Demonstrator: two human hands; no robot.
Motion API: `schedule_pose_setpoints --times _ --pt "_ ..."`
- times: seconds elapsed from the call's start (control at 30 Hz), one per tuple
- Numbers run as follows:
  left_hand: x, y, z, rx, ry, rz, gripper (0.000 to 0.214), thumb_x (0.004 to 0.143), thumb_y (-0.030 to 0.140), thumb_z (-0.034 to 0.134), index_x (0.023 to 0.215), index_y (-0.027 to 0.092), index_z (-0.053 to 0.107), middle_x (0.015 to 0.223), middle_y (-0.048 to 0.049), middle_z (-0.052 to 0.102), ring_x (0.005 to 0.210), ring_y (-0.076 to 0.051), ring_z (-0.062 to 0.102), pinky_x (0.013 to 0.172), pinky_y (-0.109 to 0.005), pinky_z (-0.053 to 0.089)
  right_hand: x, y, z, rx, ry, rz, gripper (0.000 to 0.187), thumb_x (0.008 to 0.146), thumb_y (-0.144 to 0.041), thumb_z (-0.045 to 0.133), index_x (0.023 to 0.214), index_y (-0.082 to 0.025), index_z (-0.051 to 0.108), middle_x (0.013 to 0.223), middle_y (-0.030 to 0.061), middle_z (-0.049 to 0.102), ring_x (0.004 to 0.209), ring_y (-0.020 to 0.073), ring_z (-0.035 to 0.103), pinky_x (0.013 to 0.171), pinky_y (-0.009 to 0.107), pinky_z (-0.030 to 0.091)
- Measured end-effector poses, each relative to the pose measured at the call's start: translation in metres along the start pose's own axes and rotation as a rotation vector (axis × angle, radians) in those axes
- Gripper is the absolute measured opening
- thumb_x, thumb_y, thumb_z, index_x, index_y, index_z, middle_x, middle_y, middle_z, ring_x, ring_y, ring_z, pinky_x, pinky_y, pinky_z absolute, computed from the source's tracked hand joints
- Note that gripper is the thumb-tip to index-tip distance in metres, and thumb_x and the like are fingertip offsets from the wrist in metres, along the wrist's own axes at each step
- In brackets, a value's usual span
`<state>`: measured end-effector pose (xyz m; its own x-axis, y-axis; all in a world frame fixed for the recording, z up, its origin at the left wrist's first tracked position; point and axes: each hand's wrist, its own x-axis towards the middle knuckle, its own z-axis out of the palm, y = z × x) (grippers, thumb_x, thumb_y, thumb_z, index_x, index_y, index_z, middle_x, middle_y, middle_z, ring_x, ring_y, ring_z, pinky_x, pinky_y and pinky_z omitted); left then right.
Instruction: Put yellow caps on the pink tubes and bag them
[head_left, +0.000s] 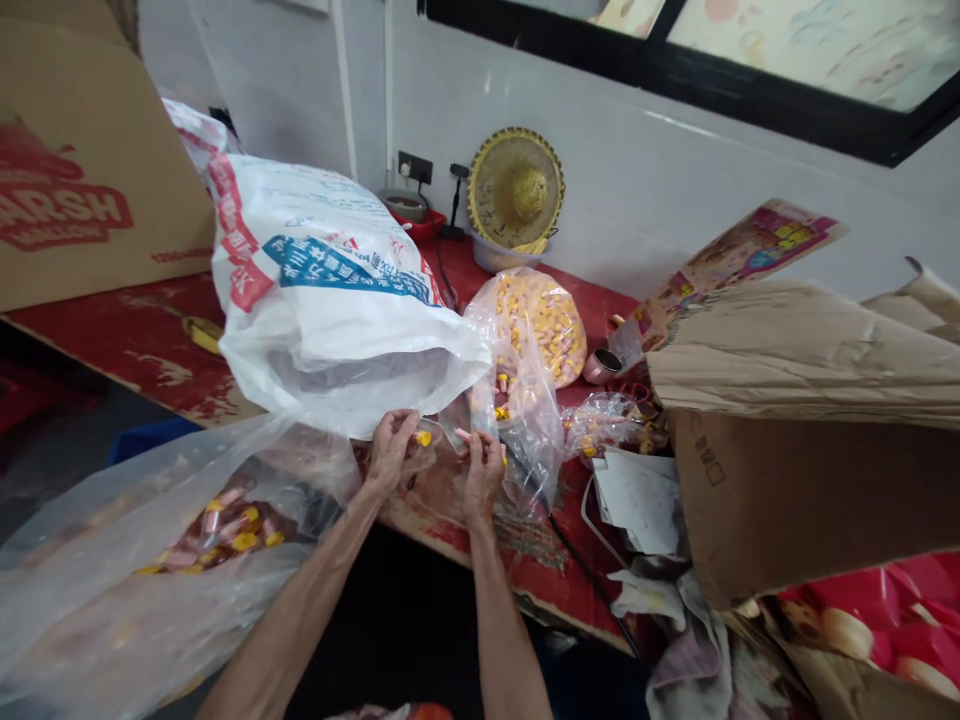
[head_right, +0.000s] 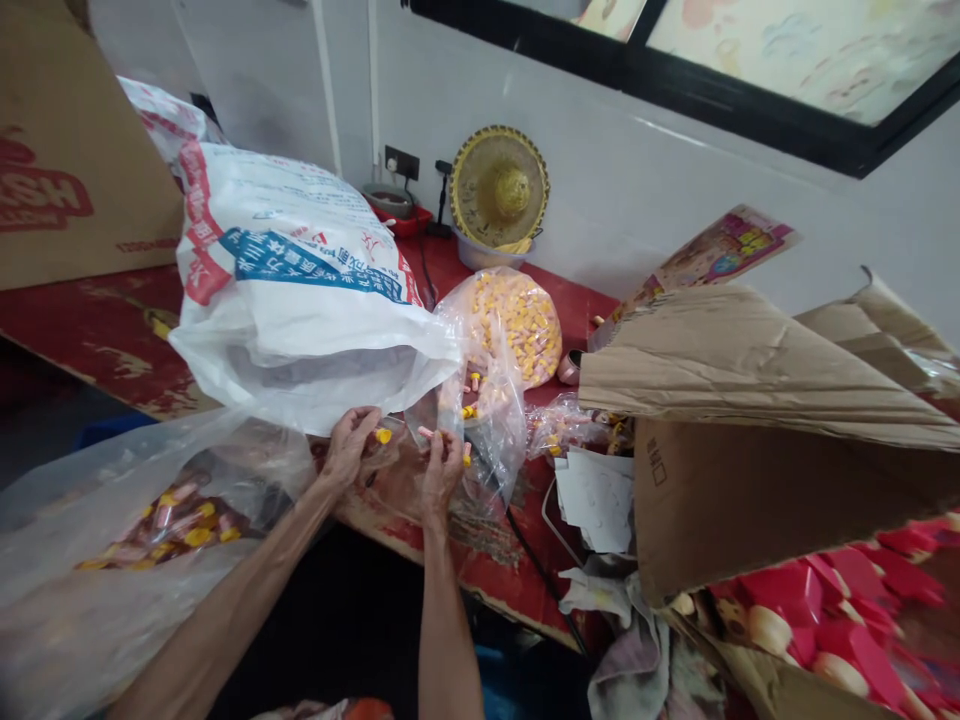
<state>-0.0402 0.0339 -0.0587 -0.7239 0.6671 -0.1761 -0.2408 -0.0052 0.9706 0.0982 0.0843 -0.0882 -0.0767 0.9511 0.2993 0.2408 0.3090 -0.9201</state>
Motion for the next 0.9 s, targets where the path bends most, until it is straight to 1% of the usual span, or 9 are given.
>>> schedule_pose_setpoints --times 0.1,0.17,0.27,0.37,0.47,0.53,0.63,0.77,0.9 --pt "-0.002 0.001 0.000 0.091 -0.170 0.018 0.052 0.072 0.065 0.076 0.094 0.020 0.059 0.070 0.0030 0.064 0.052 -0.011 0.055 0.046 -0.021 0.039 -0.001 -0.002 0.001 0.106 -0.159 0.029 0.046 0.103 -0.058 0.049 0.101 -0.018 0.070 0.069 -0.0004 0.070 0.054 0.0155 0.059 0.066 0.028 0.051" --pt "-0.003 0.000 0.001 0.142 -0.229 0.032 0.051 0.071 0.065 0.075 0.091 0.021 0.058 0.070 0.0027 0.065 0.053 -0.012 0.058 0.048 -0.022 0.040 -0.002 -0.004 0.001 0.107 -0.200 0.021 0.045 0.103 -0.057 0.049 0.100 -0.018 0.072 0.062 -0.0031 0.065 0.052 0.0156 0.058 0.066 0.028 0.051" --pt "-0.004 -0.002 0.002 0.168 -0.208 0.087 0.050 0.071 0.065 0.073 0.088 0.022 0.055 0.074 0.0013 0.067 0.060 -0.014 0.063 0.055 -0.024 0.047 -0.002 -0.007 0.001 0.036 -0.184 -0.032 0.042 0.105 -0.050 0.047 0.101 -0.019 0.074 0.067 -0.0018 0.067 0.058 0.0158 0.061 0.078 0.030 0.053" --pt "-0.009 -0.003 0.003 0.245 -0.141 0.204 0.040 0.079 0.059 0.067 0.091 0.023 0.055 0.078 0.0007 0.067 0.066 -0.016 0.065 0.062 -0.026 0.050 -0.003 -0.008 0.003 -0.045 -0.156 -0.132 0.040 0.106 -0.041 0.042 0.101 -0.019 0.075 0.092 0.0062 0.075 0.085 0.0195 0.069 0.091 0.033 0.052" --pt "-0.017 -0.001 0.008 0.528 -0.146 0.382 0.022 0.088 0.044 0.062 0.096 0.024 0.057 0.081 -0.0003 0.067 0.073 -0.018 0.067 0.069 -0.028 0.049 -0.004 -0.004 0.003 -0.112 -0.077 -0.178 0.037 0.105 -0.035 0.040 0.107 -0.020 0.073 0.107 0.0095 0.074 0.105 0.0224 0.066 0.106 0.040 0.046" --pt "-0.021 0.000 0.019 0.761 -0.237 0.493 0.011 0.092 0.034 0.059 0.098 0.024 0.058 0.085 -0.0022 0.068 0.078 -0.019 0.067 0.069 -0.028 0.047 -0.005 -0.001 0.001 -0.127 0.010 -0.154 0.035 0.104 -0.035 0.040 0.110 -0.020 0.072 0.107 0.0094 0.074 0.105 0.0235 0.065 0.111 0.045 0.042" --pt "-0.023 0.002 0.039 0.997 -0.423 0.602 0.005 0.094 0.022 0.055 0.097 0.024 0.058 0.090 -0.0047 0.068 0.081 -0.020 0.067 0.065 -0.028 0.045 -0.007 -0.001 -0.004 -0.108 0.131 -0.113 0.036 0.105 -0.037 0.039 0.108 -0.020 0.070 0.106 0.0103 0.073 0.102 0.0242 0.065 0.105 0.043 0.046" --pt "-0.013 0.005 0.052 1.037 -0.504 0.660 0.006 0.094 0.020 0.054 0.096 0.025 0.057 0.088 -0.0042 0.066 0.077 -0.019 0.066 0.065 -0.029 0.045 -0.005 -0.005 -0.010 -0.131 0.254 -0.148 0.037 0.106 -0.034 0.035 0.106 -0.020 0.069 0.106 0.0113 0.070 0.103 0.0234 0.064 0.098 0.038 0.050" --pt "0.000 0.010 0.032 0.909 -0.440 0.542 0.006 0.091 0.024 0.058 0.096 0.025 0.054 0.079 0.0011 0.063 0.071 -0.018 0.064 0.068 -0.028 0.046 0.000 -0.003 -0.017 -0.154 0.319 -0.183 0.035 0.106 -0.032 0.035 0.107 -0.019 0.067 0.113 0.0154 0.066 0.111 0.0258 0.061 0.102 0.041 0.047"
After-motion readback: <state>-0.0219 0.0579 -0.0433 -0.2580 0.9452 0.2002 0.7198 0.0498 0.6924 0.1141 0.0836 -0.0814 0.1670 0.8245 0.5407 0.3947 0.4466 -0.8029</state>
